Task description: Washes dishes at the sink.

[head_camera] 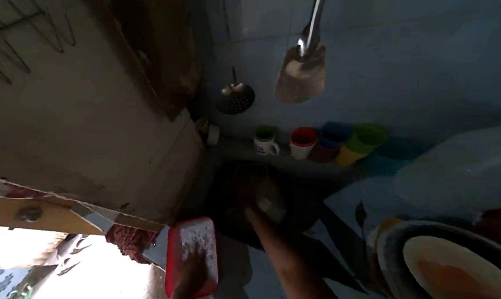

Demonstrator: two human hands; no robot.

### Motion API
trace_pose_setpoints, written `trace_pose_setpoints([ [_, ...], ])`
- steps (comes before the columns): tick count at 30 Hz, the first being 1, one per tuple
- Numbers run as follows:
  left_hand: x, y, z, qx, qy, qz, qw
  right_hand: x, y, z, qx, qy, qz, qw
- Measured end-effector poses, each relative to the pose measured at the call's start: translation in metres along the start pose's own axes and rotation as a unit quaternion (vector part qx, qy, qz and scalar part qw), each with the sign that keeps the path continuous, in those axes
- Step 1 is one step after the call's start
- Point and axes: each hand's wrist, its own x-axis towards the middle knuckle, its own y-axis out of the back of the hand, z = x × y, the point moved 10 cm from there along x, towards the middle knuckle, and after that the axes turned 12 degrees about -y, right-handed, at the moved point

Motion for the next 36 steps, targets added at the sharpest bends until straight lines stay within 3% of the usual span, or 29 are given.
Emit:
trace_pose_setpoints([
  [2,-0.001,0.0,-0.001,-0.01,0.0,0.001,1.0,0.016,0.032,0.015,-0.048,0.013,0.134,0.99],
  [6,-0.002,0.0,-0.001,-0.025,-0.003,0.006,1.0,0.023,0.039,0.081,0.021,-0.088,0.075,0.993],
  [10,0.0,-0.001,0.0,-0.037,-0.01,0.009,0.999,0.015,0.02,0.076,-0.037,-0.044,-0.051,0.997],
  [12,0.002,-0.001,0.0,-0.033,-0.011,0.001,0.999,0.014,0.026,0.083,0.119,-0.065,-0.091,0.987],
  [15,0.003,-0.002,-0.001,-0.021,0.001,-0.012,1.0,0.037,0.012,0.135,0.404,-0.168,-0.087,0.895],
  [17,0.003,-0.001,-0.002,-0.025,0.007,-0.016,1.0,0.05,0.002,0.155,0.465,-0.207,-0.071,0.858],
  [19,0.001,0.0,-0.001,-0.031,0.013,-0.02,0.999,0.046,0.015,0.147,0.405,-0.198,-0.028,0.892],
  [23,0.002,-0.001,-0.002,-0.046,0.008,-0.01,0.999,0.033,0.037,0.091,0.075,-0.124,0.005,0.989],
  [25,0.002,0.0,-0.002,-0.046,0.005,-0.008,0.999,0.034,0.01,0.075,-0.047,-0.065,0.014,0.997],
  [28,0.003,0.0,-0.003,-0.06,0.003,0.003,0.998,0.035,-0.025,0.076,-0.049,0.008,0.026,0.998],
  [33,0.002,0.001,-0.004,-0.064,0.009,-0.006,0.998,0.04,-0.063,0.105,-0.123,-0.073,-0.036,0.989],
  [36,0.002,0.0,-0.003,-0.068,-0.001,-0.008,0.998,0.032,-0.06,0.081,-0.162,-0.052,-0.095,0.981],
])
